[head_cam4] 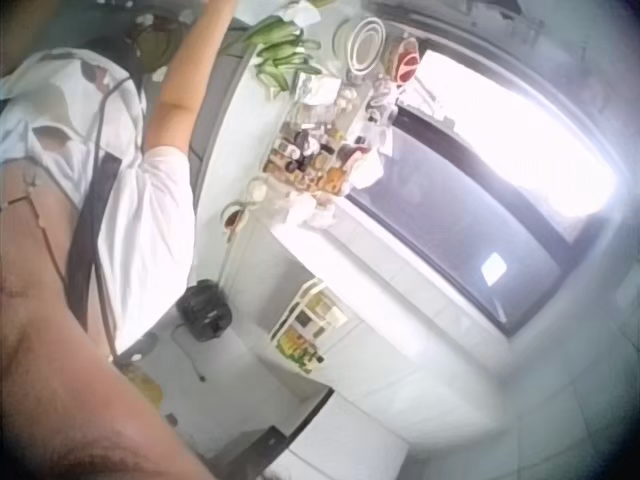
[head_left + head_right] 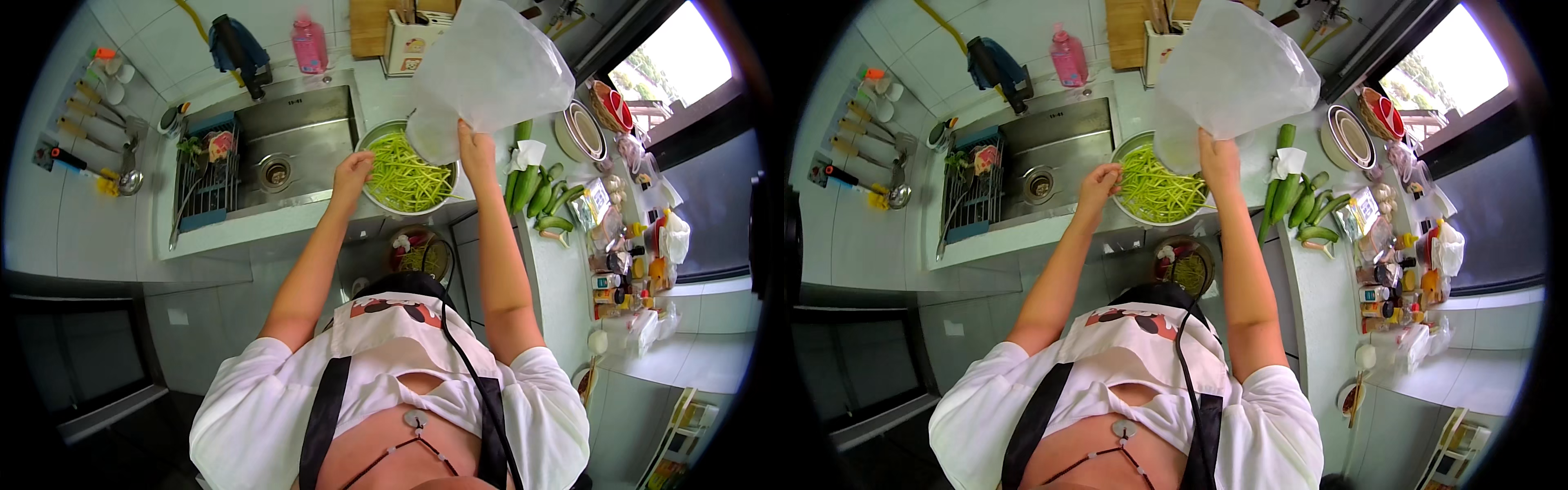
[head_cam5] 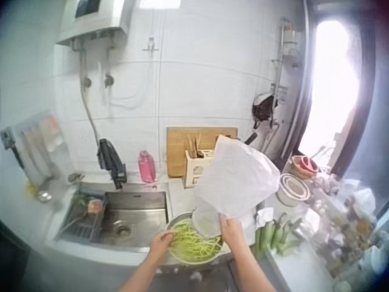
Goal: The person uses a chopstick to handle food, empties shredded vegetables from a plastic bag into a metal bowl, and washes the vegetables under a running faucet in a sink while using a strainer.
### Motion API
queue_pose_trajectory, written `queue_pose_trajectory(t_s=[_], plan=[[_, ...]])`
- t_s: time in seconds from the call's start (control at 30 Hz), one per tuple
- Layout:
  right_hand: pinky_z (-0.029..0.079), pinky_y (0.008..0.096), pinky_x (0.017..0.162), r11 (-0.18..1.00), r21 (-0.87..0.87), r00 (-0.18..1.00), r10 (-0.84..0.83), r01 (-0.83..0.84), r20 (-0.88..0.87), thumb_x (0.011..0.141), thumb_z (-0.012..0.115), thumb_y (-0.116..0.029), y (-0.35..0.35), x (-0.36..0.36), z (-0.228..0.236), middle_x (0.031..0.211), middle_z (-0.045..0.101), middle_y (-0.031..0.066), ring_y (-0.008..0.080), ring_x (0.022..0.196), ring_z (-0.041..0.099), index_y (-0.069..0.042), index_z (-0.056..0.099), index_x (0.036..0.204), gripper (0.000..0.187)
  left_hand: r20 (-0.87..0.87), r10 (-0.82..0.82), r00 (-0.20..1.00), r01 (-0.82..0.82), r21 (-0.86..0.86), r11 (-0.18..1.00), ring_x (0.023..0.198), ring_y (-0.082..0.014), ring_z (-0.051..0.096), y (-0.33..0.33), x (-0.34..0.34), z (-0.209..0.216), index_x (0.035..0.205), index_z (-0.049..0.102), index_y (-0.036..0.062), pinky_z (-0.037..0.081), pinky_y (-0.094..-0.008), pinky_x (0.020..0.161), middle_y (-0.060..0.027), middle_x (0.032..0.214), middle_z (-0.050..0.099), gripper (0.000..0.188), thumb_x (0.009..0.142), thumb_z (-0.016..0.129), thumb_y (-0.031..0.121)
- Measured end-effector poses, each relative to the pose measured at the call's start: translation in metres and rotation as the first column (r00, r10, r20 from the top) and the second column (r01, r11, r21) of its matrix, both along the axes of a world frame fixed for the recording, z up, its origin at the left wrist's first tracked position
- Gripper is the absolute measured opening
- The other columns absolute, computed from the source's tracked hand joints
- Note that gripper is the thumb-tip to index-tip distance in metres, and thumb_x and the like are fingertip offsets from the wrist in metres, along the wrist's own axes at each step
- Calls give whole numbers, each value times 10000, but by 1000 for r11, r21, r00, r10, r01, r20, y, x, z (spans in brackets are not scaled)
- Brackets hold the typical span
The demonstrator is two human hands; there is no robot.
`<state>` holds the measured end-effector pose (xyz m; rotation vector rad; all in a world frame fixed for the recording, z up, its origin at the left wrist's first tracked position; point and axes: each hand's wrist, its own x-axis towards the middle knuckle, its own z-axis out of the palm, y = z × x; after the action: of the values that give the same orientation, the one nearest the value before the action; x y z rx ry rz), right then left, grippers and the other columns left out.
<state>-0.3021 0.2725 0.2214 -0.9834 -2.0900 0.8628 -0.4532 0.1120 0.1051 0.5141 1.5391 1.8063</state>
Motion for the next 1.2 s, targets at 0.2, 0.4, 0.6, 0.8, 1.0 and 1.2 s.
queue_pose_trajectory(t_s=[0.2, 0.4, 0.6, 0.8, 1.0, 1.2], plan=[[444, 346, 715, 974, -198, 990, -86, 106, 109, 869, 459, -300, 22, 0, -5, 896, 589, 160, 248, 818, 586, 27, 526, 1023, 368, -15, -46, 999, 45, -62, 997, 777, -73, 523, 0, -17, -6, 1027, 571, 55, 427, -206, 673, 5, 883, 574, 217, 849, 508, 163], [490, 379, 749, 702, -663, 789, -241, -260, -565, 885, 445, -370, 12, 44, -4, 1114, 523, 96, 211, 928, 566, -14, 403, 1174, 460, -201, -55, 978, 68, 55, 996, 783, -86, 533, 14, -18, 24, 1047, 556, 35, 428, -219, 692, -16, 884, 574, 236, 824, 534, 110], [528, 390, 728, 666, -677, 600, -413, -314, -685, 905, 410, -317, -33, 110, -4, 1128, 522, 137, 252, 955, 570, 9, 383, 1180, 427, -508, -91, 856, 187, 141, 972, 878, -138, 522, 27, 15, 78, 1182, 454, 46, 433, -250, 732, -91, 1167, 430, 495, 719, 629, 55], [529, 380, 713, 614, -756, 502, -591, -228, -632, 905, 416, -292, -79, 167, -3, 1116, 525, 129, 245, 945, 569, -8, 360, 1208, 419, -867, -123, 483, 358, 67, 931, 1085, -258, 399, 42, 71, 105, 1252, 399, 124, 379, -363, 880, -111, 1287, 307, 715, 614, 722, 122], [516, 376, 755, 588, -789, 479, -649, -177, -591, 910, 399, -319, -115, 217, -30, 1117, 522, 150, 244, 959, 566, 26, 388, 1179, 438, -959, -60, 278, 500, 91, 861, 1067, -315, 406, 44, 131, 97, 1075, 520, 96, 363, -400, 881, -130, 1192, 413, 488, 624, 702, 128], [475, 392, 825, 508, -841, 312, -781, -185, -541, 910, 403, -302, -156, 272, -50, 1136, 515, 128, 249, 1006, 538, 3, 375, 1199, 421, -908, -133, 398, 592, 143, 793, 918, -282, 509, 35, 181, 89, 808, 565, 42, 401, -369, 802, -95, 924, 570, 138, 678, 605, 16]])
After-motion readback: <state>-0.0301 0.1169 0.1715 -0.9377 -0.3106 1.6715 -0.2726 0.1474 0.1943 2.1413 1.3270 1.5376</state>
